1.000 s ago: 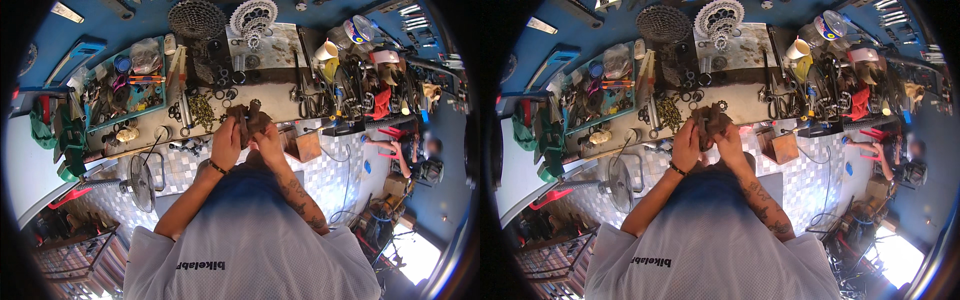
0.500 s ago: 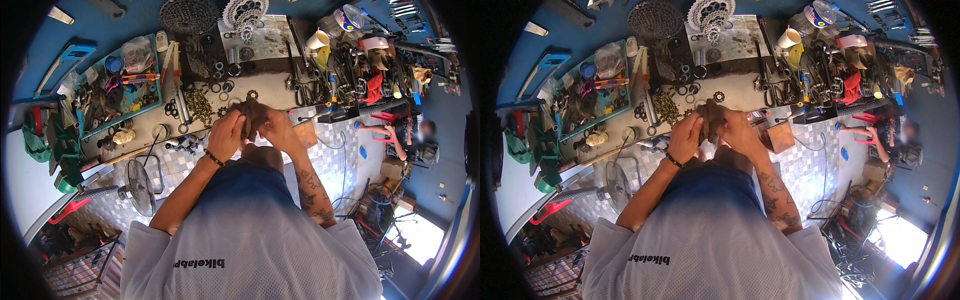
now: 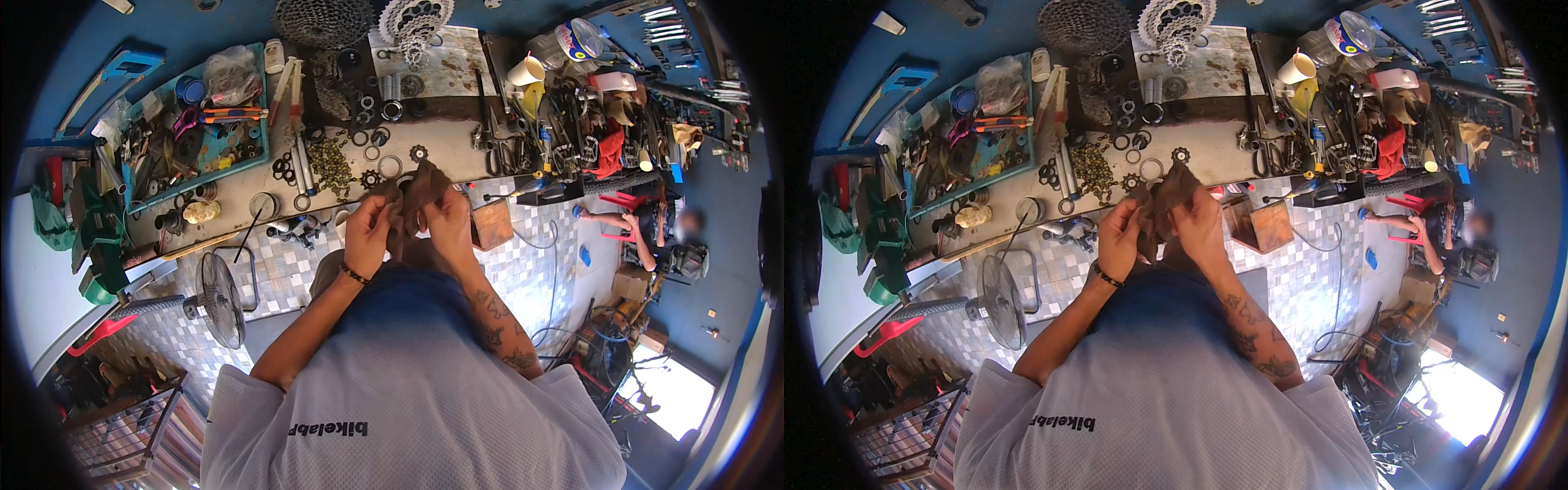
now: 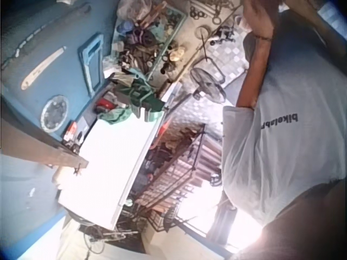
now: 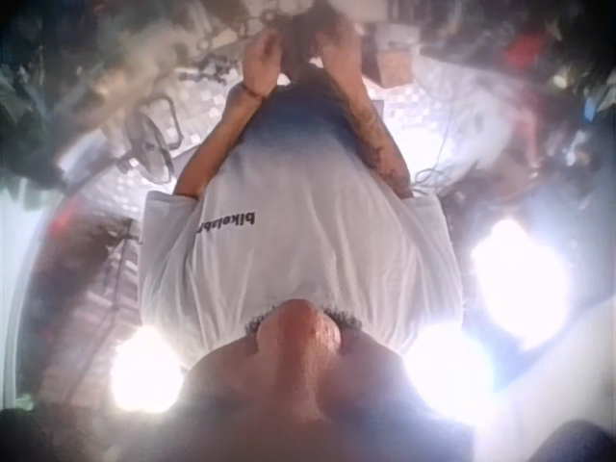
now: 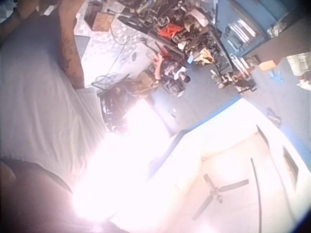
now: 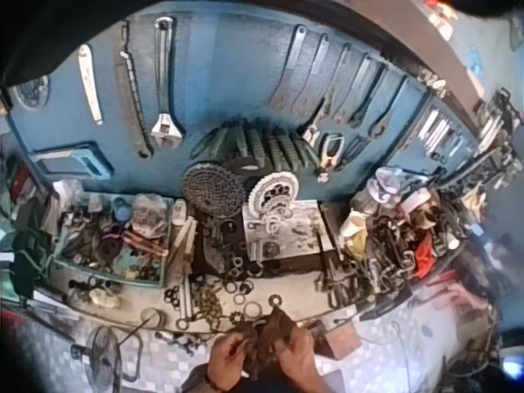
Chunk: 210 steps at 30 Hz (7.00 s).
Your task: The person removes the handlebar and stem from a yellow and blue Giant bicycle, then cleans small metal parts with a cloth on a workbench. They handle a red rag and a black cloth while wiping components and placing them back on the bench.
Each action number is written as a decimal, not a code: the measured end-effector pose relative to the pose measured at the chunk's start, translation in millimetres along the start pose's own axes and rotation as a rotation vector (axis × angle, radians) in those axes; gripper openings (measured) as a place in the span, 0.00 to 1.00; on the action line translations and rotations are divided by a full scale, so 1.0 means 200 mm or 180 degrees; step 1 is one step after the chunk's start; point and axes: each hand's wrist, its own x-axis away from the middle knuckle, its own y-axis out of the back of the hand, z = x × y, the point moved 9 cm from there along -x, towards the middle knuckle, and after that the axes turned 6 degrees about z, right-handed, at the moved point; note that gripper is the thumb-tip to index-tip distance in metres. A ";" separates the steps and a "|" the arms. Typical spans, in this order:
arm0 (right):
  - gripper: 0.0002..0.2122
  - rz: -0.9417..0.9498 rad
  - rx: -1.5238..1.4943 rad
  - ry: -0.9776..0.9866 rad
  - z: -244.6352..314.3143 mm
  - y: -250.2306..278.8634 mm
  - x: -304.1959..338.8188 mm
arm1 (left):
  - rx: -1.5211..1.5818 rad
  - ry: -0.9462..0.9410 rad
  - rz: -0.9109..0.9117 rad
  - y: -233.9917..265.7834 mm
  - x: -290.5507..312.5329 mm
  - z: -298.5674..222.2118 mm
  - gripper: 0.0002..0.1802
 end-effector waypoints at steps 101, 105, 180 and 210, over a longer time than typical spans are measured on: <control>0.20 0.3392 -0.3138 -0.1649 -0.17 0.22 -0.26 | -0.3686 -0.0255 -0.1671 -0.47 0.20 -0.33 0.58; 0.15 0.3161 -0.0891 0.0021 -0.01 0.11 -0.27 | -0.3237 0.0388 -0.1265 -0.51 0.07 -0.32 0.53; 0.08 -0.2123 -0.0529 -0.0260 -1.06 3.78 1.50 | -0.3473 -0.1828 -0.0443 -3.64 -1.59 0.05 0.24; 0.06 -0.0437 0.2093 0.2390 0.44 4.03 0.76 | -0.3448 -0.1832 -0.0527 -3.48 -1.50 -0.24 0.32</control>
